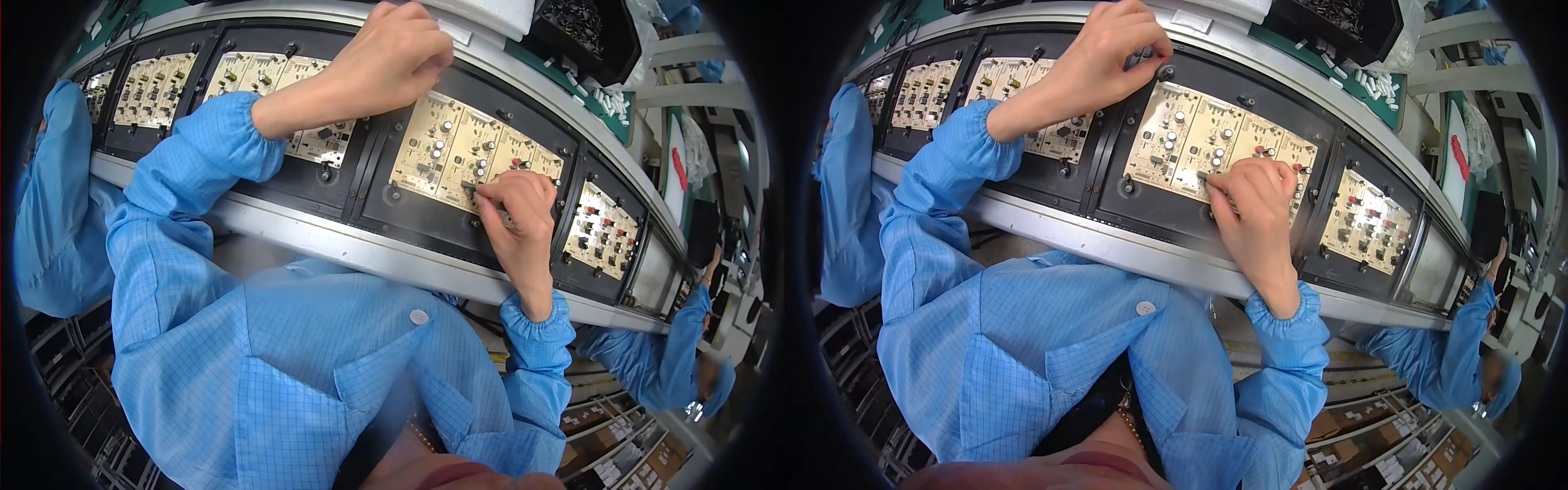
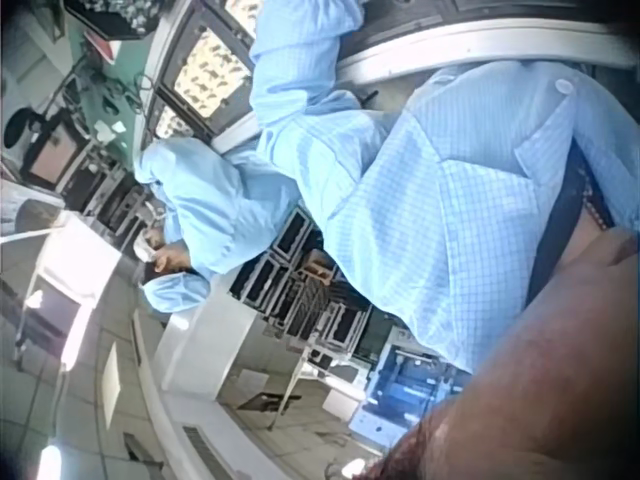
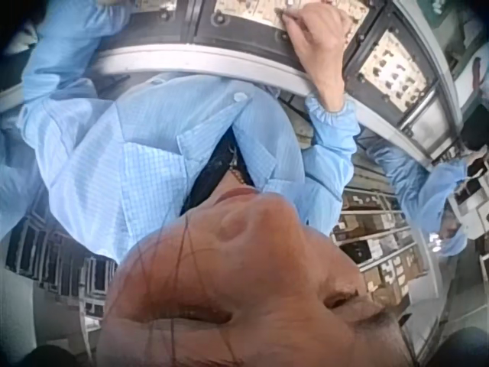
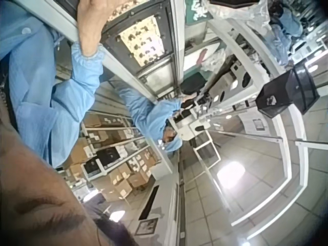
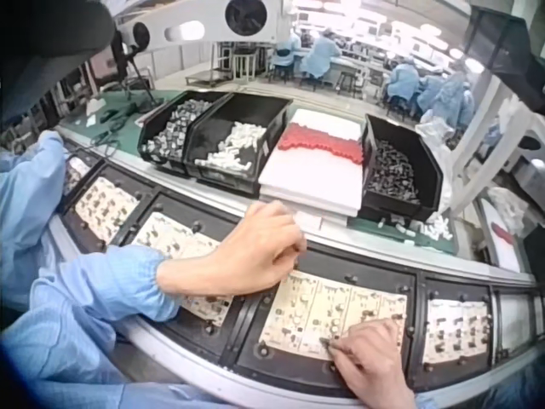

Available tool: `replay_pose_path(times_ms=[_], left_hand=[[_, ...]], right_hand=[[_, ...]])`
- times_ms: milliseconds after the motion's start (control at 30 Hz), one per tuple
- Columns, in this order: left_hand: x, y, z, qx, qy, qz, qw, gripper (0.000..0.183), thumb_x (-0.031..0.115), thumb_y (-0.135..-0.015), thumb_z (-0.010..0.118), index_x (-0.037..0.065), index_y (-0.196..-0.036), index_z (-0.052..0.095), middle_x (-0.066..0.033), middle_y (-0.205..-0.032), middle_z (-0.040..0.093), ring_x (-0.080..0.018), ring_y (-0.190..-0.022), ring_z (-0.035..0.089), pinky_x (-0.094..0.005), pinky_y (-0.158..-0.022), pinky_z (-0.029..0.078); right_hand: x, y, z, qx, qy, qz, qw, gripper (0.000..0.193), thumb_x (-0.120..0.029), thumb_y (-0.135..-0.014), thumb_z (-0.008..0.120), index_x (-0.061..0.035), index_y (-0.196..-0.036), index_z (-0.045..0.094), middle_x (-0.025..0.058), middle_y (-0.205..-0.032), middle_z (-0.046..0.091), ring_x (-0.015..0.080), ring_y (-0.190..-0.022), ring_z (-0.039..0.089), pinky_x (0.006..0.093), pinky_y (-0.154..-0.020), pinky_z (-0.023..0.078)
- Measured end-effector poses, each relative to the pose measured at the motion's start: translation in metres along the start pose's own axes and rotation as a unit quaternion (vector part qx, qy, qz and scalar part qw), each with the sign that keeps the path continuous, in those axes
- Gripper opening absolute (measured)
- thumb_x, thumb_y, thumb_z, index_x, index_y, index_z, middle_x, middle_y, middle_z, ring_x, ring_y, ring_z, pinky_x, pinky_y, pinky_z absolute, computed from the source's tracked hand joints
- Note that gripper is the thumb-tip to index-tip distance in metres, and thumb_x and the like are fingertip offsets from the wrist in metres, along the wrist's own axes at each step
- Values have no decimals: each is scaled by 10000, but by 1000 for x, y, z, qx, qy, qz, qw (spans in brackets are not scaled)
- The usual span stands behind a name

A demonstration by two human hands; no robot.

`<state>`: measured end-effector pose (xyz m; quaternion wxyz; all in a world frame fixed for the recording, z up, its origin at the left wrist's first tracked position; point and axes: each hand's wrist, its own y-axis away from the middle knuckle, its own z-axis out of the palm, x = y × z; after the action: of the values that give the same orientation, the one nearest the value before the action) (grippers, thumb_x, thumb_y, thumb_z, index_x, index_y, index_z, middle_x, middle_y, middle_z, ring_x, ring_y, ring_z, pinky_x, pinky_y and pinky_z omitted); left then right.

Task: Manually placing electronic components into designated positions on printed circuit boards on an industrial assembly line.

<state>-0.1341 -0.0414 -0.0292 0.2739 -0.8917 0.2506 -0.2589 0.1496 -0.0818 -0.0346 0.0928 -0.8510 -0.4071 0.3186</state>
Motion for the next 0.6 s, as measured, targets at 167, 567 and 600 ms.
replay_pose_path(times_ms=[167,567,600], left_hand=[[-3,19,2,-17,7,-38,999,77,44,-797,684,70,-868,699,-44,-853,679,-248,-975,607,-397,-920,421],[9,-3,10,-34,49,-4,998,59,45,-823,702,65,-879,706,-40,-880,664,-227,-973,598,-385,-944,403],[10,-5,10,-57,42,3,997,87,46,-831,728,63,-910,695,-38,-923,644,-218,-975,593,-374,-946,398]], right_hand=[[2,3,5,-15,15,-10,1000,160,32,-760,772,-30,-883,691,74,-854,634,252,-913,630,393,-955,400],[-4,-3,-2,-31,85,-60,994,233,30,-746,778,-35,-945,675,79,-891,612,274,-928,605,418,-938,399],[-3,-4,-5,-43,87,-69,993,243,28,-742,781,-37,-951,675,75,-891,612,276,-924,604,420,-939,399]])
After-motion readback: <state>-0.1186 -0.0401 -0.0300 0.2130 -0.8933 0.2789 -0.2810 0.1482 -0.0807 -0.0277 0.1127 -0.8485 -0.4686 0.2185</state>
